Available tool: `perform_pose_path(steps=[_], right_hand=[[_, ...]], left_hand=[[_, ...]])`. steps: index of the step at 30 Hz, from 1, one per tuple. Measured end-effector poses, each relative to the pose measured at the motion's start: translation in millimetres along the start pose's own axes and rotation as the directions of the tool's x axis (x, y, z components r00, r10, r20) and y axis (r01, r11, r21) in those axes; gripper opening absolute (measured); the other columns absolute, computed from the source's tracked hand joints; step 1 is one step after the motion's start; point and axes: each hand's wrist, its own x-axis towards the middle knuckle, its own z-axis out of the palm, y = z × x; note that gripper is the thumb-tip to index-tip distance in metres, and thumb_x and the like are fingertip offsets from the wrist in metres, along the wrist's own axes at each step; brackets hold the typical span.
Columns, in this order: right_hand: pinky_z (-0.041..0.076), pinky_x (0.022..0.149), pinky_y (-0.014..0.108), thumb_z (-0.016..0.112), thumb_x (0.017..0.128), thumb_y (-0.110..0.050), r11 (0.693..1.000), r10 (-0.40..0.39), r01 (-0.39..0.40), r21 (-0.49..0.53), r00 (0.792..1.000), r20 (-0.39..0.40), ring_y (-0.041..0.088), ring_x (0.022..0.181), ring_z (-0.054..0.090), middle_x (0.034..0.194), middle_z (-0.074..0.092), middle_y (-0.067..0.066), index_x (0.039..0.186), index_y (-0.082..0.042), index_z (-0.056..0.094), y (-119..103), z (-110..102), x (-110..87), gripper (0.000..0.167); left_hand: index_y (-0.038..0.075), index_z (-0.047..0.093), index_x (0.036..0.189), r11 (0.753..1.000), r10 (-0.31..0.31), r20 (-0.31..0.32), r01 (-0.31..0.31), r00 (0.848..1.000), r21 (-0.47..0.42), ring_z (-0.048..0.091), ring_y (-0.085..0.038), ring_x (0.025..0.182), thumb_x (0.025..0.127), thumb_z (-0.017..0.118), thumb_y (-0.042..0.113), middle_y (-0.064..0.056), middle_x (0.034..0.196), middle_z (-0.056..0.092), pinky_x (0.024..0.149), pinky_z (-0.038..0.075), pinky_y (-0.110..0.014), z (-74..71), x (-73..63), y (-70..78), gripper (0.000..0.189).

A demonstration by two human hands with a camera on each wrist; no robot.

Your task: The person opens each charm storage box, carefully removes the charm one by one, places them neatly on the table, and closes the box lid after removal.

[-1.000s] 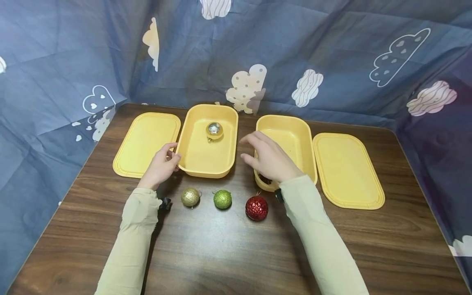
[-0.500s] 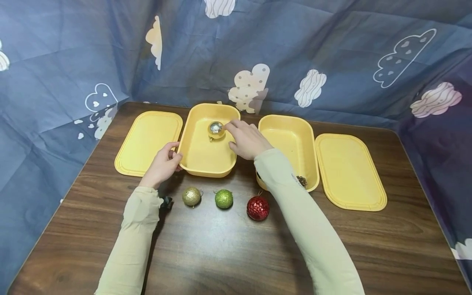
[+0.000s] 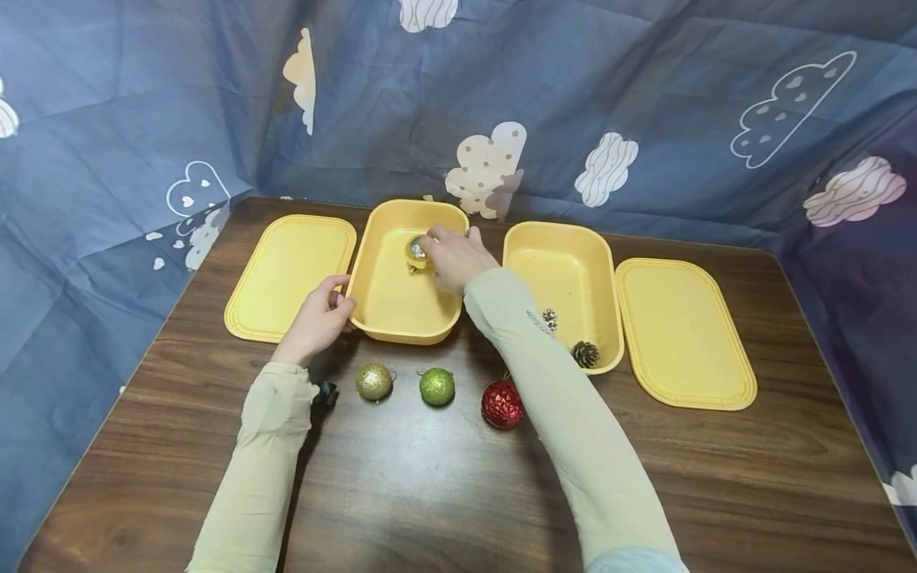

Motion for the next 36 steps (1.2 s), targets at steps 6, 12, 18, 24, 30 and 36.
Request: perform_pose_path(steps=[6, 12, 18, 24, 30, 36], right_hand=[[0.032, 0.106, 0.054, 0.062, 0.079, -0.005, 1.000, 0.009, -0.007, -0.020, 0.998, 0.068, 0.024, 0.137, 0.040, 0.147, 0.041, 0.008, 0.136, -0.016, 0.049, -2.8, -1.4, 8.5, 0.059], [0.034, 0.111, 0.054, 0.063, 0.079, -0.003, 1.000, 0.010, -0.008, -0.018, 0.995, 0.104, 0.030, 0.137, 0.040, 0.150, 0.039, 0.010, 0.135, -0.017, 0.049, -2.5, -1.7, 14.5, 0.059], [0.039, 0.110, 0.042, 0.064, 0.076, 0.002, 0.997, -0.032, 0.024, 0.073, 0.994, 0.109, 0.030, 0.129, 0.047, 0.144, 0.042, 0.014, 0.131, -0.011, 0.052, -0.5, 2.2, 20.5, 0.058], [0.046, 0.098, 0.039, 0.070, 0.081, -0.005, 0.995, -0.019, 0.011, 0.096, 0.996, 0.082, 0.029, 0.109, 0.053, 0.124, 0.048, 0.016, 0.130, -0.009, 0.055, -2.5, 1.7, 21.5, 0.051], [0.048, 0.087, 0.037, 0.069, 0.083, -0.007, 0.996, 0.015, -0.023, 0.088, 0.995, 0.101, 0.028, 0.097, 0.051, 0.114, 0.045, 0.015, 0.120, -0.010, 0.060, -6.5, -1.2, 21.0, 0.039], [0.048, 0.090, 0.038, 0.067, 0.087, -0.014, 0.997, 0.002, -0.012, 0.079, 0.992, 0.128, 0.029, 0.098, 0.054, 0.112, 0.052, 0.013, 0.111, -0.009, 0.059, -11.4, -3.4, 20.8, 0.026]], left_hand=[[0.001, 0.037, 0.144, 1.000, 0.002, 0.003, -0.002, 1.000, -0.002, 0.067, -0.037, 0.077, 0.097, 0.047, 0.012, -0.005, 0.077, 0.053, 0.059, 0.050, -0.025, -0.3, 0.9, -0.8, 0.049], [0.002, 0.037, 0.144, 1.000, 0.000, 0.006, 0.000, 1.000, 0.000, 0.067, -0.037, 0.077, 0.097, 0.047, 0.013, -0.006, 0.078, 0.055, 0.058, 0.050, -0.026, 0.9, 0.7, 0.4, 0.049], [0.001, 0.038, 0.143, 1.000, 0.005, 0.003, -0.005, 1.000, -0.012, 0.066, -0.037, 0.075, 0.096, 0.048, 0.011, -0.006, 0.076, 0.054, 0.060, 0.050, -0.025, 2.4, 1.3, 0.2, 0.048], [0.001, 0.039, 0.143, 1.000, 0.007, -0.001, -0.007, 1.000, -0.026, 0.066, -0.038, 0.075, 0.096, 0.048, 0.011, -0.005, 0.075, 0.053, 0.062, 0.051, -0.025, 2.7, 1.9, 0.4, 0.049], [0.002, 0.039, 0.143, 1.000, 0.005, -0.003, -0.005, 1.000, -0.026, 0.066, -0.037, 0.075, 0.096, 0.048, 0.011, -0.005, 0.076, 0.053, 0.062, 0.051, -0.025, 1.8, 2.4, -0.3, 0.048], [0.001, 0.038, 0.143, 1.000, 0.004, -0.001, -0.004, 1.000, -0.026, 0.066, -0.038, 0.076, 0.096, 0.047, 0.011, -0.005, 0.076, 0.053, 0.063, 0.052, -0.026, 0.8, 0.6, 0.0, 0.049]])
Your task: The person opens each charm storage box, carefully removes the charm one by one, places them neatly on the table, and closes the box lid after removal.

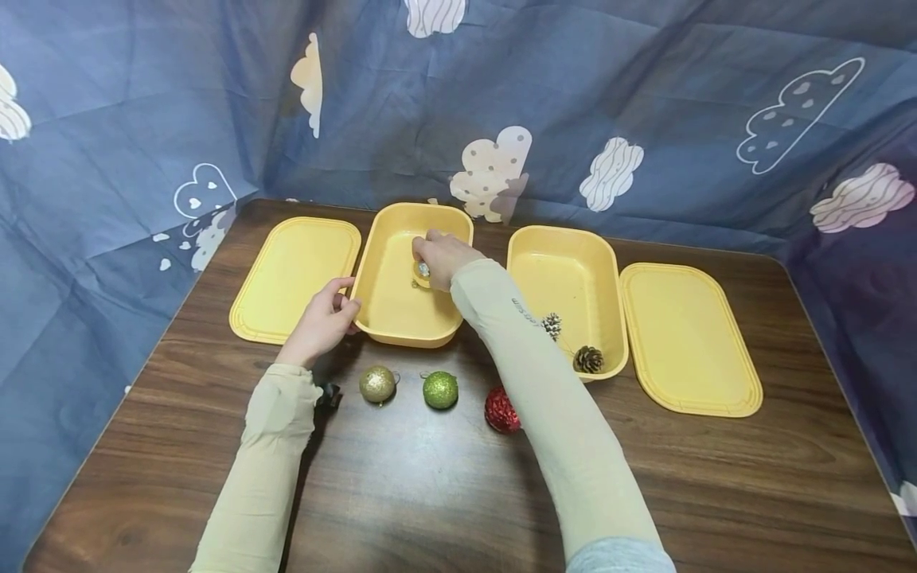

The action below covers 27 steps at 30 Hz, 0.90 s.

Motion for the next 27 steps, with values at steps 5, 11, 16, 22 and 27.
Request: perform_pose_path(steps=[5, 11, 16, 22, 27], right_hand=[[0.047, 0.096, 0.040, 0.063, 0.086, -0.012, 1.000, 0.010, -0.008, -0.029, 0.998, 0.067, 0.030, 0.103, 0.056, 0.115, 0.056, 0.013, 0.117, -0.010, 0.057, -4.2, -0.2, -1.4, 0.032], [0.048, 0.093, 0.039, 0.069, 0.082, -0.012, 0.996, 0.020, -0.007, -0.087, 0.989, 0.148, 0.029, 0.101, 0.057, 0.115, 0.056, 0.013, 0.119, -0.013, 0.060, -17.8, -0.3, -6.4, 0.038], [0.048, 0.095, 0.039, 0.068, 0.078, -0.006, 0.990, 0.000, 0.032, -0.137, 0.972, 0.233, 0.027, 0.103, 0.057, 0.118, 0.055, 0.011, 0.122, -0.014, 0.058, -34.9, 2.1, -12.1, 0.046], [0.048, 0.094, 0.039, 0.070, 0.079, -0.008, 0.988, 0.020, 0.020, -0.155, 0.966, 0.259, 0.026, 0.106, 0.058, 0.120, 0.056, 0.008, 0.124, -0.016, 0.057, -43.2, 6.1, -18.7, 0.048], [0.049, 0.093, 0.041, 0.070, 0.080, -0.013, 0.986, 0.016, 0.027, -0.164, 0.968, 0.250, 0.029, 0.108, 0.058, 0.122, 0.056, 0.009, 0.126, -0.016, 0.055, -42.7, 9.9, -24.3, 0.048]], left_hand=[[0.001, 0.038, 0.143, 1.000, -0.003, 0.002, 0.003, 1.000, 0.003, 0.066, -0.037, 0.076, 0.096, 0.048, 0.011, -0.005, 0.076, 0.053, 0.063, 0.052, -0.026, 0.0, -0.5, 0.0, 0.049], [0.001, 0.037, 0.143, 1.000, -0.009, 0.000, 0.009, 1.000, 0.010, 0.066, -0.037, 0.076, 0.097, 0.048, 0.012, -0.005, 0.077, 0.052, 0.063, 0.052, -0.026, 0.0, 0.4, -1.1, 0.049], [0.001, 0.036, 0.144, 1.000, -0.008, 0.002, 0.008, 1.000, 0.014, 0.066, -0.036, 0.076, 0.097, 0.048, 0.012, -0.006, 0.078, 0.054, 0.062, 0.051, -0.025, -0.9, 0.4, -0.6, 0.049], [0.001, 0.037, 0.144, 1.000, -0.009, 0.002, 0.009, 1.000, 0.011, 0.066, -0.038, 0.077, 0.097, 0.047, 0.013, -0.006, 0.079, 0.054, 0.062, 0.051, -0.025, -0.9, 0.3, 0.7, 0.049], [0.002, 0.037, 0.144, 1.000, -0.017, -0.001, 0.017, 1.000, 0.011, 0.067, -0.039, 0.078, 0.097, 0.048, 0.013, -0.006, 0.079, 0.054, 0.062, 0.052, -0.025, 0.3, 1.1, -0.2, 0.050]])
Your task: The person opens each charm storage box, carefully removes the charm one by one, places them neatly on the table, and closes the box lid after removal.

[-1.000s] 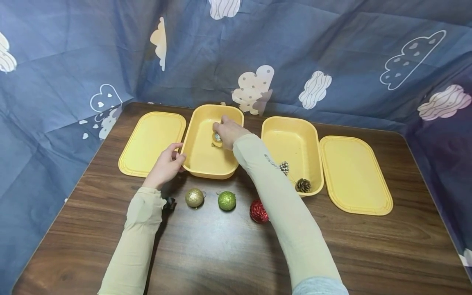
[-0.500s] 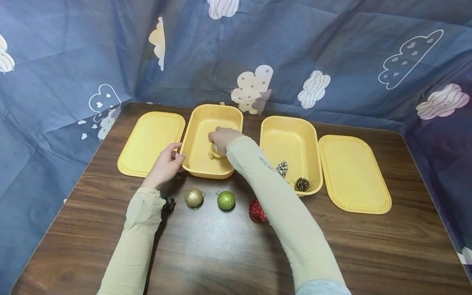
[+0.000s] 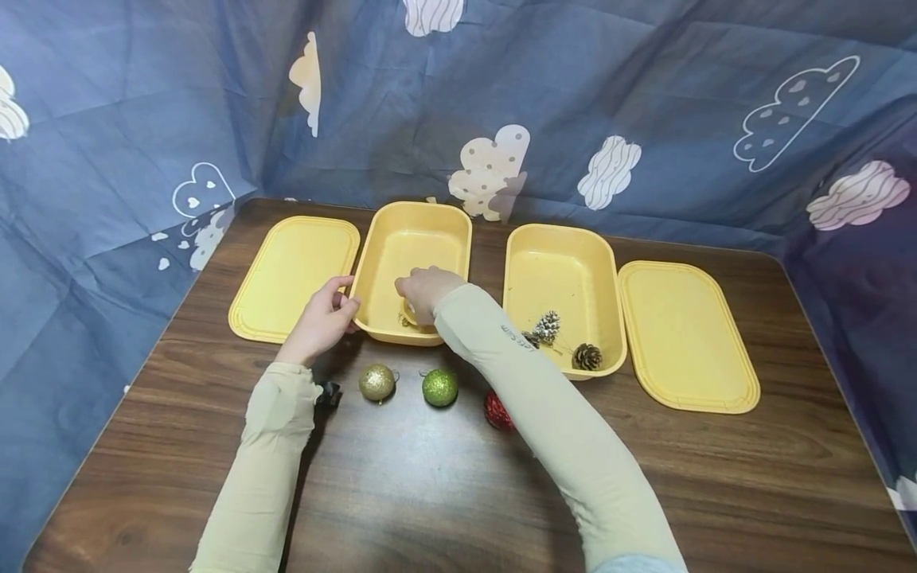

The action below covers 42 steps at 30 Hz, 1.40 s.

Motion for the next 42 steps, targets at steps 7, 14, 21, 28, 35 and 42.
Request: perform_pose_path(steps=[7, 14, 21, 28, 35, 42], right_hand=[[0.050, 0.086, 0.040, 0.073, 0.077, -0.016, 0.999, -0.027, 0.028, 0.021, 0.997, -0.067, 0.027, 0.099, 0.057, 0.112, 0.055, 0.007, 0.122, -0.017, 0.056, 1.2, -0.6, -6.7, 0.047], [0.050, 0.081, 0.041, 0.071, 0.077, -0.019, 0.998, -0.047, 0.056, 0.041, 0.981, -0.186, 0.026, 0.097, 0.055, 0.108, 0.054, 0.007, 0.121, -0.017, 0.056, 1.6, -2.9, -20.6, 0.046], [0.050, 0.076, 0.041, 0.073, 0.077, -0.031, 0.996, -0.025, 0.047, 0.076, 0.963, -0.270, 0.023, 0.095, 0.054, 0.110, 0.050, 0.007, 0.127, -0.019, 0.053, 5.1, -3.6, -35.8, 0.055], [0.051, 0.077, 0.039, 0.075, 0.077, -0.036, 0.989, -0.011, 0.062, 0.134, 0.934, -0.356, 0.021, 0.096, 0.052, 0.116, 0.046, 0.005, 0.133, -0.021, 0.049, 7.3, -4.6, -51.9, 0.063], [0.049, 0.078, 0.036, 0.079, 0.075, -0.040, 0.972, 0.011, 0.095, 0.215, 0.896, -0.444, 0.018, 0.097, 0.050, 0.115, 0.044, 0.000, 0.134, -0.023, 0.048, 6.8, -6.4, -71.5, 0.069], [0.047, 0.076, 0.032, 0.078, 0.072, -0.032, 0.961, -0.012, 0.167, 0.220, 0.822, -0.570, 0.018, 0.094, 0.048, 0.110, 0.041, 0.002, 0.121, -0.019, 0.049, 8.7, -6.5, -90.3, 0.059]], left_hand=[[0.002, 0.037, 0.144, 1.000, 0.000, -0.006, 0.000, 1.000, 0.010, 0.065, -0.030, 0.071, 0.097, 0.048, 0.013, -0.006, 0.079, 0.053, 0.063, 0.053, -0.026, 0.5, -0.2, 0.0, 0.049], [0.002, 0.037, 0.144, 1.000, -0.004, -0.003, 0.004, 1.000, -0.007, 0.064, -0.025, 0.069, 0.097, 0.048, 0.013, -0.005, 0.079, 0.051, 0.065, 0.054, -0.027, 1.2, 0.3, 0.3, 0.049], [0.003, 0.036, 0.145, 1.000, -0.010, 0.005, 0.010, 1.000, -0.012, 0.066, -0.033, 0.075, 0.097, 0.047, 0.012, -0.006, 0.079, 0.051, 0.063, 0.053, -0.027, 0.5, -0.9, 1.0, 0.049], [0.003, 0.037, 0.145, 1.000, -0.008, 0.006, 0.008, 1.000, -0.012, 0.066, -0.034, 0.076, 0.097, 0.047, 0.012, -0.005, 0.079, 0.050, 0.063, 0.053, -0.026, 0.5, -1.6, 0.8, 0.049], [0.001, 0.037, 0.144, 1.000, 0.004, -0.002, -0.004, 1.000, -0.007, 0.067, -0.033, 0.073, 0.097, 0.047, 0.012, -0.004, 0.077, 0.050, 0.066, 0.056, -0.030, 1.7, -2.0, -0.1, 0.049], [0.002, 0.037, 0.144, 1.000, 0.002, -0.003, -0.002, 1.000, -0.006, 0.066, -0.028, 0.071, 0.097, 0.048, 0.012, -0.004, 0.077, 0.050, 0.067, 0.056, -0.032, 2.2, -2.5, 0.5, 0.049]])
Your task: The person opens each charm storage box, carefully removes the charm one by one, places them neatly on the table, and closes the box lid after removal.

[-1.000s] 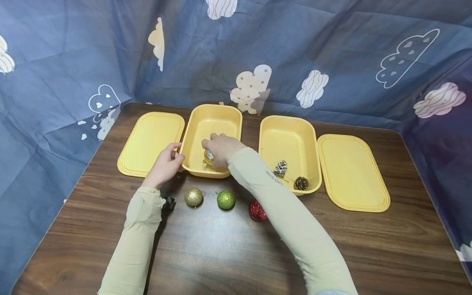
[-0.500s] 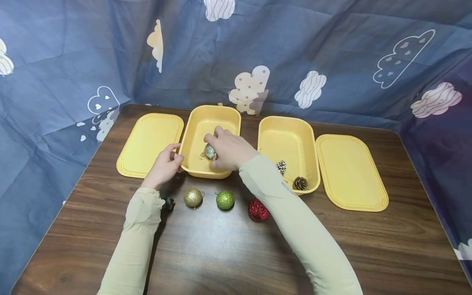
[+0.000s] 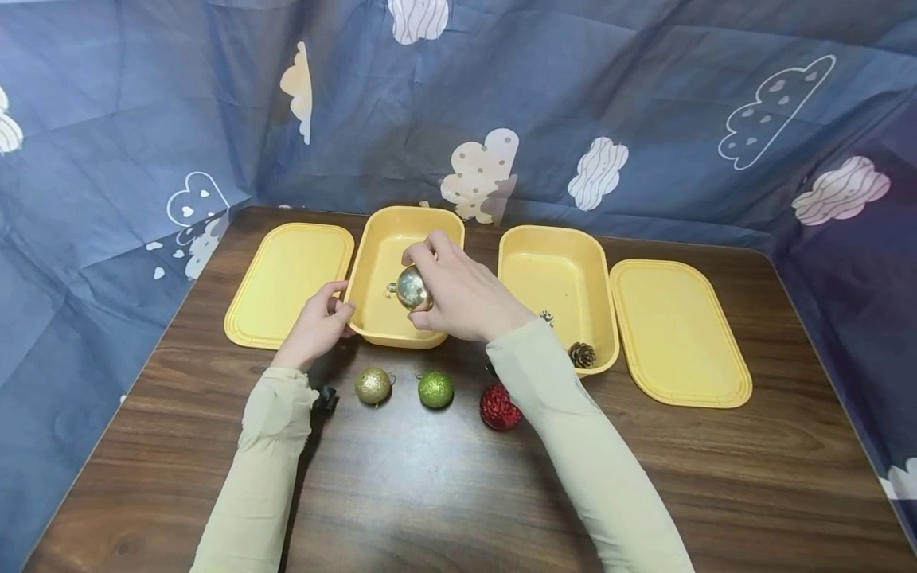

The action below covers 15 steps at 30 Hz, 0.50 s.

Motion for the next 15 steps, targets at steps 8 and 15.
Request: perform_pose_path(steps=[8, 15], right_hand=[[0.047, 0.071, 0.028, 0.074, 0.071, -0.027, 0.999, -0.022, 0.026, 0.033, 0.992, -0.123, 0.016, 0.088, 0.048, 0.107, 0.041, 0.003, 0.116, -0.017, 0.050, -3.8, -0.9, -15.7, 0.053], [0.048, 0.072, 0.026, 0.075, 0.070, -0.026, 0.995, 0.001, 0.016, 0.099, 0.985, -0.171, 0.013, 0.086, 0.051, 0.106, 0.042, 0.002, 0.113, -0.017, 0.050, -5.9, 0.1, -28.0, 0.050]], left_hand=[[0.001, 0.037, 0.144, 1.000, 0.003, 0.001, -0.003, 1.000, -0.002, 0.066, -0.027, 0.071, 0.097, 0.047, 0.011, -0.004, 0.078, 0.049, 0.067, 0.056, -0.030, -0.3, -0.4, 0.6, 0.049], [0.002, 0.037, 0.144, 1.000, -0.003, 0.004, 0.003, 1.000, -0.003, 0.064, -0.022, 0.068, 0.097, 0.047, 0.012, -0.005, 0.079, 0.049, 0.066, 0.055, -0.029, -0.2, -0.8, 1.8, 0.049]])
